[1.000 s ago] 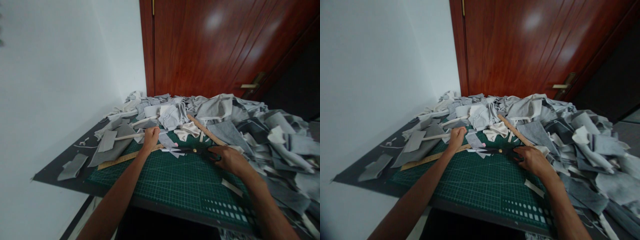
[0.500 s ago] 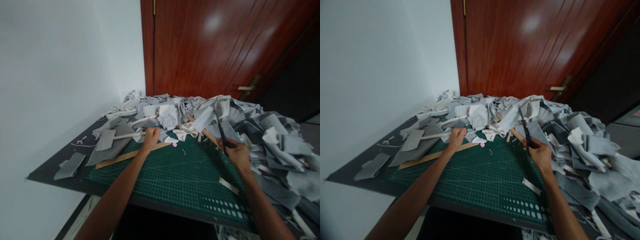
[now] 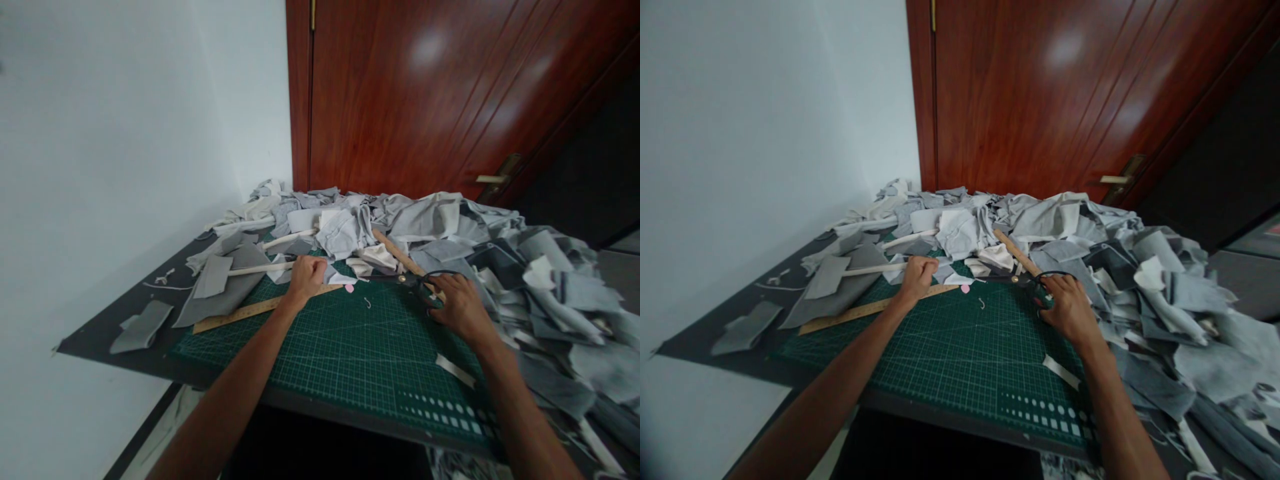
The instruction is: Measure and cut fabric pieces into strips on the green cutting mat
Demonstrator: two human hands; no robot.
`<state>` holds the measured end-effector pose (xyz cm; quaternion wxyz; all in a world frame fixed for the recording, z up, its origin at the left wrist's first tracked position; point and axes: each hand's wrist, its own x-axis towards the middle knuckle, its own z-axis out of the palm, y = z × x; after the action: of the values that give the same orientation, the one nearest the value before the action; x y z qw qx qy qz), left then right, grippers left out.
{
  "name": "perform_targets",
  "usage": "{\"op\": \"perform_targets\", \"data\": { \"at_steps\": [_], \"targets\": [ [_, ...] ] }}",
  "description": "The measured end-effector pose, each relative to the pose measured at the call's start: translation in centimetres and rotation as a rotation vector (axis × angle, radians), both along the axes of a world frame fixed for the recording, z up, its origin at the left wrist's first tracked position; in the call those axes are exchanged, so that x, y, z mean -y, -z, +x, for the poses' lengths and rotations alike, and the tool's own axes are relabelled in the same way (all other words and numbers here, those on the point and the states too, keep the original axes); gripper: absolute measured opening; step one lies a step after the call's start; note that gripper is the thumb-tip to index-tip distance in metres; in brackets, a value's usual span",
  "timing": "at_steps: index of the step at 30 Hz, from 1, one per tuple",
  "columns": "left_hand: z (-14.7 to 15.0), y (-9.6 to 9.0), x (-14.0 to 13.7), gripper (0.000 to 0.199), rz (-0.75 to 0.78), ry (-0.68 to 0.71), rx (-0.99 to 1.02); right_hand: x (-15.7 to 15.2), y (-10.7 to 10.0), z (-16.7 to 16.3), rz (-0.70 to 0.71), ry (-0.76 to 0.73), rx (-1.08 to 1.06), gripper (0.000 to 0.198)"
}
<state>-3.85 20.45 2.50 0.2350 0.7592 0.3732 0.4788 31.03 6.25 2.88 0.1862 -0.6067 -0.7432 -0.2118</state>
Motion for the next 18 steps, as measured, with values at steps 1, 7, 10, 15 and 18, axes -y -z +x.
{"op": "perform_targets", "data": {
  "at_steps": [1, 7, 10, 15, 18],
  "targets": [
    [0.0, 0.1, -0.1, 0.040, -0.007, -0.017, -0.005, -0.1, 0.0, -0.6, -0.018, -0.032, 0.004, 0.040],
    [0.5, 0.8, -0.6, 0.050, -0.064, -0.087, -0.001, -0.7, 0.6, -2.1, -0.089, -0.064, 0.021, 0.036],
    [0.9, 1.2, -0.7, 0.052, -0.083, -0.071, -0.011, -0.6, 0.6, -2.3, -0.115, -0.051, 0.037, 0.035],
    [1.5, 1.6, -0.8, 0.049, -0.103, -0.049, -0.014, -0.4, 0.5, -3.5, -0.174, 0.023, 0.054, 0.023],
    [1.6, 1.7, -0.7, 0.050, -0.110, -0.044, -0.002, -0.2, 0.5, -4.2, -0.245, 0.138, 0.076, 0.018]
  ]
}}
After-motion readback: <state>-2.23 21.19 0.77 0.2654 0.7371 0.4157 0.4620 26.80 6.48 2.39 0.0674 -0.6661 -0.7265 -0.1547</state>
